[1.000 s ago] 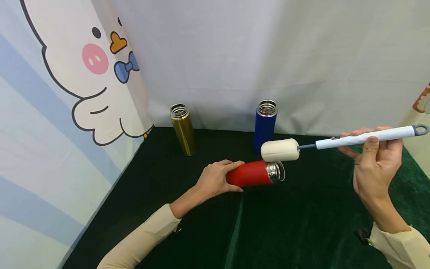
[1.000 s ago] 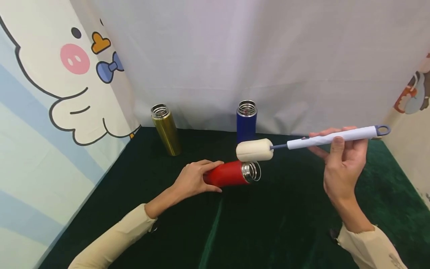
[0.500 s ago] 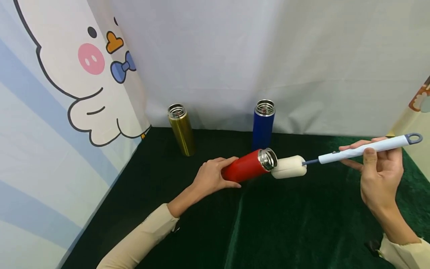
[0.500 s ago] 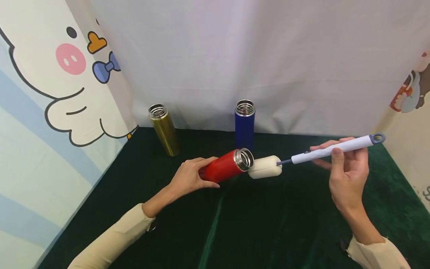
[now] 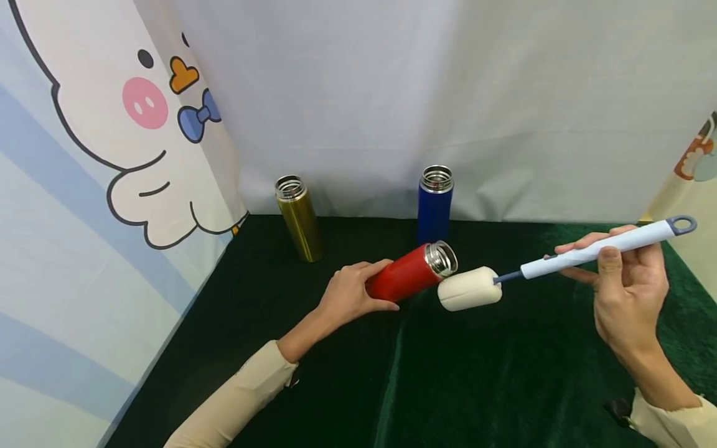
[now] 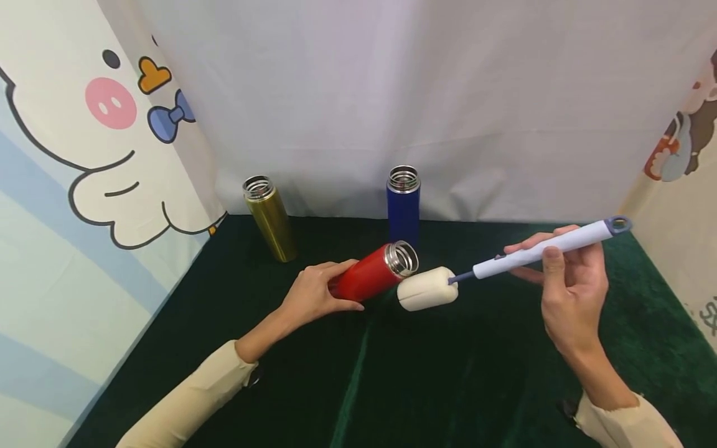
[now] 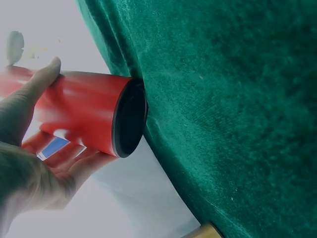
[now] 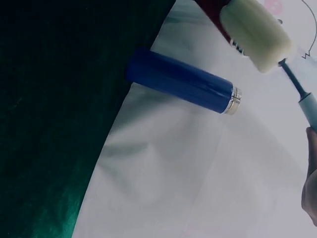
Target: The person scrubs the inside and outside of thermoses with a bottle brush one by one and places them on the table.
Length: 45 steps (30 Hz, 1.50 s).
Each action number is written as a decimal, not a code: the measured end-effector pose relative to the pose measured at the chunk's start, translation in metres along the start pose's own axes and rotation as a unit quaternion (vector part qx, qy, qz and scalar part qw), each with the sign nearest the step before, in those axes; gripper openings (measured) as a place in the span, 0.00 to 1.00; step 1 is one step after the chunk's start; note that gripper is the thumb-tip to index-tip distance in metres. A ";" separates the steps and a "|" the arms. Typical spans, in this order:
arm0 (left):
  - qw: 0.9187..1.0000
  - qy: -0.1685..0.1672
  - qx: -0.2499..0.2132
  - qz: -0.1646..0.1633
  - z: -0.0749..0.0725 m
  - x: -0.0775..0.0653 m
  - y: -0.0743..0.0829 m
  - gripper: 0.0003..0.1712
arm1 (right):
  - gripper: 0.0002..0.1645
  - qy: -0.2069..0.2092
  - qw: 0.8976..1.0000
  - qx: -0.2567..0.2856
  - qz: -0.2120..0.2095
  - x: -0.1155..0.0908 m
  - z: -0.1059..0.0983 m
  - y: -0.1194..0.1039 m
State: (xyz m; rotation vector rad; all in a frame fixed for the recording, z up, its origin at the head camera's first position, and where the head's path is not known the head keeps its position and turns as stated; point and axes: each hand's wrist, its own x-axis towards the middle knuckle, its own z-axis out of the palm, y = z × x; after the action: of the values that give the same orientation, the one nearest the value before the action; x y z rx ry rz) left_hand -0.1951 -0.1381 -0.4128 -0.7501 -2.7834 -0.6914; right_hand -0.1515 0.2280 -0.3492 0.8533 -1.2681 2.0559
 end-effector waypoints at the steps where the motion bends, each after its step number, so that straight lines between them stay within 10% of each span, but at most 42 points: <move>1: 1.000 -0.001 0.003 0.001 0.000 0.000 0.000 0.46 | 0.14 0.000 1.000 0.014 0.000 0.000 0.002 0.000; 8: 0.999 -0.020 0.036 0.034 -0.001 0.001 0.007 0.45 | 0.13 0.036 0.996 0.082 -0.029 0.011 0.023 0.002; 18: 0.999 -0.021 0.024 0.043 0.001 -0.001 0.006 0.45 | 0.11 0.105 0.993 0.033 -0.038 0.010 0.007 0.012; 27: 1.000 0.008 0.010 0.010 0.003 -0.001 0.003 0.45 | 0.12 0.068 0.995 -0.068 -0.006 -0.002 -0.011 0.006; 35: 0.996 0.011 -0.085 -0.033 0.000 0.001 0.005 0.45 | 0.11 0.092 0.994 0.051 0.012 -0.005 -0.003 0.000; 39: 0.960 -0.056 -0.267 -0.060 -0.003 -0.002 0.013 0.37 | 0.07 0.143 0.974 0.161 0.071 -0.002 0.003 0.001; 45: 0.842 -0.183 -0.497 -0.101 0.003 -0.008 0.022 0.34 | 0.08 0.141 0.938 0.258 0.186 -0.012 0.003 0.020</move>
State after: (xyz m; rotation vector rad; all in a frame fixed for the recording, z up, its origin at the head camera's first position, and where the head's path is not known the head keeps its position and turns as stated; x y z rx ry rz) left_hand -0.1772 -0.1239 -0.4090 -0.7665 -2.6770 -2.3400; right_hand -0.1580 0.2163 -0.3677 0.5182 -0.7817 2.7681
